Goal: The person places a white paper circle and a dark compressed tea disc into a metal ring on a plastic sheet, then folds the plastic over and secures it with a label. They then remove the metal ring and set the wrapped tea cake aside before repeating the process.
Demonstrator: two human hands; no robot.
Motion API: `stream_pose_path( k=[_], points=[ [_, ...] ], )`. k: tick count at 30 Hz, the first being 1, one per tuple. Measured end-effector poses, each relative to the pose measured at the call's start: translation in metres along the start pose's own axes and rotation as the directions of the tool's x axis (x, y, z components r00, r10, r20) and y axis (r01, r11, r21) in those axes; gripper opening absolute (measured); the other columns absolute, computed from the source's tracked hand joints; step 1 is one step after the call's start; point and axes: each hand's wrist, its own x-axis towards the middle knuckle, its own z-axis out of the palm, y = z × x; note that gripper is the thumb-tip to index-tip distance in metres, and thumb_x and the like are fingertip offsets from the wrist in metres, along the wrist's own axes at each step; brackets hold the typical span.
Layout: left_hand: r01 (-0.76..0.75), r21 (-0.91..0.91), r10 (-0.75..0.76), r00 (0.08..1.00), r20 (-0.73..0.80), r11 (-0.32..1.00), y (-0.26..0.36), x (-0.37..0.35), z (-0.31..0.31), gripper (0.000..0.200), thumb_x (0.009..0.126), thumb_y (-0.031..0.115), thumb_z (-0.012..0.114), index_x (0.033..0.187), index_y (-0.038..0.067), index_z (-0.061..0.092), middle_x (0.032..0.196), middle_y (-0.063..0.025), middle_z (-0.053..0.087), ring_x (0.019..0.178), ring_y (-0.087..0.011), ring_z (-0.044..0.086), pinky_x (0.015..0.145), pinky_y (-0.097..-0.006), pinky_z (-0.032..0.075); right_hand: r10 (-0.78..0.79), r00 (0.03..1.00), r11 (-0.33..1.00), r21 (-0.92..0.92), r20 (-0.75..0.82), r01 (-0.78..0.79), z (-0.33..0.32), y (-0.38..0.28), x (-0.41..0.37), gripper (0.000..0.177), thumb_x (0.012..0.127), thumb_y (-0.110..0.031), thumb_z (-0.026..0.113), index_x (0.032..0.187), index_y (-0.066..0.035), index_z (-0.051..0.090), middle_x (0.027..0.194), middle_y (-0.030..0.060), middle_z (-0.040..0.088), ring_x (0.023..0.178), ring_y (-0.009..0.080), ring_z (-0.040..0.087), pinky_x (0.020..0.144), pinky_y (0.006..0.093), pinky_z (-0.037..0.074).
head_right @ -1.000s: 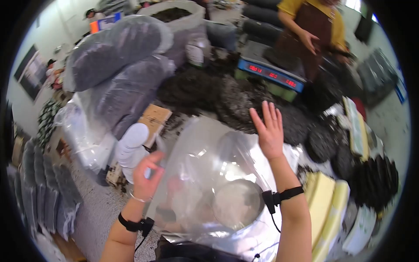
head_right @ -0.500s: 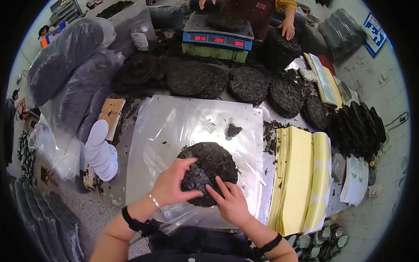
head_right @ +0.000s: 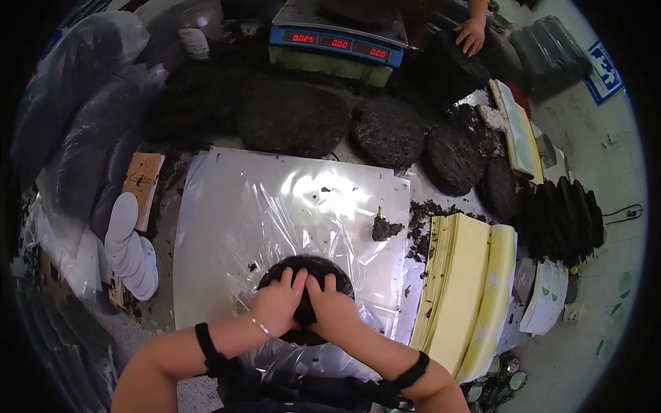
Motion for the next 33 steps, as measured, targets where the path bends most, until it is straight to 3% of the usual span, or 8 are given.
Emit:
stream_pose_path(
  k=[4, 8, 12, 16, 18, 24, 30, 33],
  points=[
    [-0.252, -0.294, 0.164, 0.942, -0.293, 0.922, -0.015, -0.015, -0.03, 0.089, 0.072, 0.043, 0.089, 0.144, 0.008, 0.051, 0.114, -0.0111, 0.054, 0.089, -0.0304, 0.066, 0.07, -0.0415, 0.058, 0.124, 0.677, 0.99, 0.138, -0.726, -0.032, -0.07, 0.046, 0.011, 0.055, 0.08, -0.025, 0.085, 0.123, -0.003, 0.059, 0.114, 0.0193, 0.064, 0.087, 0.0387, 0.07, 0.071, 0.0459, 0.057],
    [-0.565, -0.198, 0.337, 0.699, -0.631, 0.801, -0.056, 0.02, -0.038, 0.058, 0.1, 0.057, 0.056, 0.127, 0.007, 0.067, 0.12, -0.0132, 0.065, 0.105, -0.0322, 0.063, 0.098, -0.0422, 0.047, 0.093, 0.73, 0.993, 0.006, -0.677, -0.121, -0.055, 0.145, 0.07, 0.029, 0.092, -0.014, 0.071, 0.118, -0.004, 0.062, 0.105, 0.0188, 0.063, 0.093, 0.0405, 0.066, 0.08, 0.046, 0.056],
    [-0.58, -0.732, -0.105, 0.754, -0.648, 0.357, -0.07, 0.02, -0.033, 0.051, 0.108, 0.043, 0.044, 0.131, 0.001, 0.063, 0.125, -0.0156, 0.066, 0.119, -0.0312, 0.061, 0.108, -0.0404, 0.042, 0.057, 0.435, 0.975, 0.144, -0.899, 0.169, -0.099, 0.078, 0.003, 0.026, 0.092, -0.01, 0.07, 0.117, -0.006, 0.062, 0.107, 0.0193, 0.064, 0.091, 0.0345, 0.068, 0.076, 0.0421, 0.056],
    [-0.544, -0.674, -0.213, 0.677, -0.704, 0.5, -0.088, -0.009, -0.044, 0.061, 0.111, 0.047, 0.034, 0.126, -0.005, 0.063, 0.124, -0.0173, 0.067, 0.12, -0.0284, 0.061, 0.108, -0.0392, 0.042, -0.332, 0.916, 0.942, -0.132, -0.224, 0.31, -0.081, -0.023, -0.033, 0.052, 0.087, -0.022, 0.08, 0.133, -0.008, 0.059, 0.125, 0.0197, 0.063, 0.092, 0.0334, 0.071, 0.071, 0.0416, 0.057],
    [-0.515, -0.693, -0.243, 0.686, -0.686, 0.504, -0.086, -0.023, -0.041, 0.061, 0.11, 0.047, 0.036, 0.124, -0.005, 0.064, 0.123, -0.0176, 0.067, 0.118, -0.0294, 0.062, 0.107, -0.039, 0.043, -0.266, 0.912, 0.947, 0.094, -0.311, 0.308, -0.097, -0.009, -0.01, 0.068, 0.084, -0.026, 0.083, 0.144, -0.011, 0.053, 0.136, 0.0198, 0.059, 0.089, 0.0343, 0.071, 0.072, 0.0408, 0.059],
    [-0.472, -0.688, -0.226, 0.71, -0.667, 0.551, -0.083, -0.044, -0.024, 0.056, 0.109, 0.042, 0.038, 0.12, -0.006, 0.065, 0.117, -0.0178, 0.069, 0.111, -0.0278, 0.065, 0.103, -0.0388, 0.045, -0.508, 0.587, 0.851, -0.47, -0.63, 0.233, -0.178, -0.024, 0.21, 0.086, 0.079, -0.029, 0.086, 0.153, -0.017, 0.045, 0.148, 0.0196, 0.05, 0.136, 0.0389, 0.047, 0.114, 0.0474, 0.04],
    [-0.421, -0.792, -0.373, 0.717, -0.589, 0.441, -0.1, -0.055, -0.025, 0.033, 0.101, 0.018, 0.049, 0.119, -0.002, 0.067, 0.114, -0.0148, 0.07, 0.104, -0.0272, 0.066, 0.098, -0.0379, 0.048, -0.486, 0.624, 0.829, -0.55, -0.611, 0.107, -0.152, -0.022, 0.307, 0.066, 0.086, -0.03, 0.074, 0.148, -0.016, 0.054, 0.147, 0.0192, 0.054, 0.135, 0.0395, 0.051, 0.112, 0.0485, 0.04],
    [-0.356, -0.791, -0.476, 0.65, -0.593, 0.498, -0.104, -0.06, -0.044, 0.036, 0.106, 0.022, 0.044, 0.118, -0.005, 0.065, 0.115, -0.0163, 0.069, 0.107, -0.0262, 0.065, 0.1, -0.0381, 0.047, -0.613, 0.338, 0.777, -0.623, -0.714, 0.094, -0.177, -0.023, 0.28, 0.05, 0.089, -0.008, 0.059, 0.139, -0.013, 0.061, 0.135, 0.0134, 0.066, 0.127, 0.0337, 0.06, 0.109, 0.0454, 0.044]
  ],
)
